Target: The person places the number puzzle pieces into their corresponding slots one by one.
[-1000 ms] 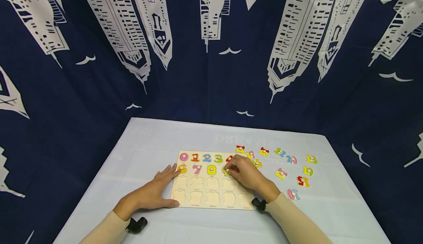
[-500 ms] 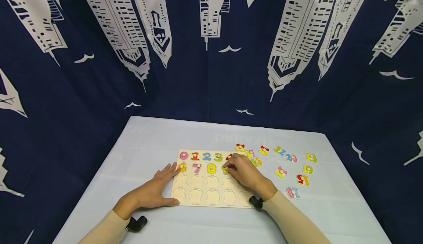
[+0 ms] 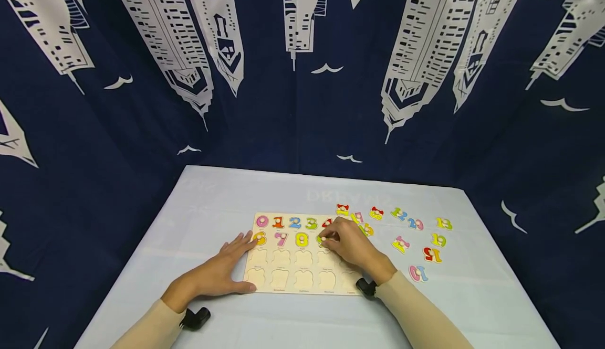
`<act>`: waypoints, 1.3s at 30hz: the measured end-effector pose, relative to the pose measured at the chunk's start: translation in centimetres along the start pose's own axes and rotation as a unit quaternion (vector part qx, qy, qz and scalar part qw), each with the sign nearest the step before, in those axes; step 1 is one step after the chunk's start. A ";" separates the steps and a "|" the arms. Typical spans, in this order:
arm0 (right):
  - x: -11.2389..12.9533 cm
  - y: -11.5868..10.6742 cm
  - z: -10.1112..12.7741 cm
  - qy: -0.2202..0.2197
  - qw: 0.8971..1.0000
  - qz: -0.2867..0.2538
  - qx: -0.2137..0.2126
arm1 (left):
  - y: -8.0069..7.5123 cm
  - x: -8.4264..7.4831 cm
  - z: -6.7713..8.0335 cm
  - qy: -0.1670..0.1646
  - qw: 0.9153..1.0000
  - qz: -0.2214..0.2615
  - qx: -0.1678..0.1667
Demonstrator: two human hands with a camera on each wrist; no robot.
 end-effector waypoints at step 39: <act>-9.8 -13.2 16.9 0.144 0.987 -0.058 0.041 | 0.3 -0.5 0.0 0.000 1.000 -0.010 -0.005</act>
Point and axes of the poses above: each hand's wrist, its own z-axis away from the middle knuckle, its own y-axis out of the palm, x = y × z, the point moved 1 cm from there along -z, towards the middle knuckle, and after that the axes turned 3 degrees about -y, right-handed, at the moved point
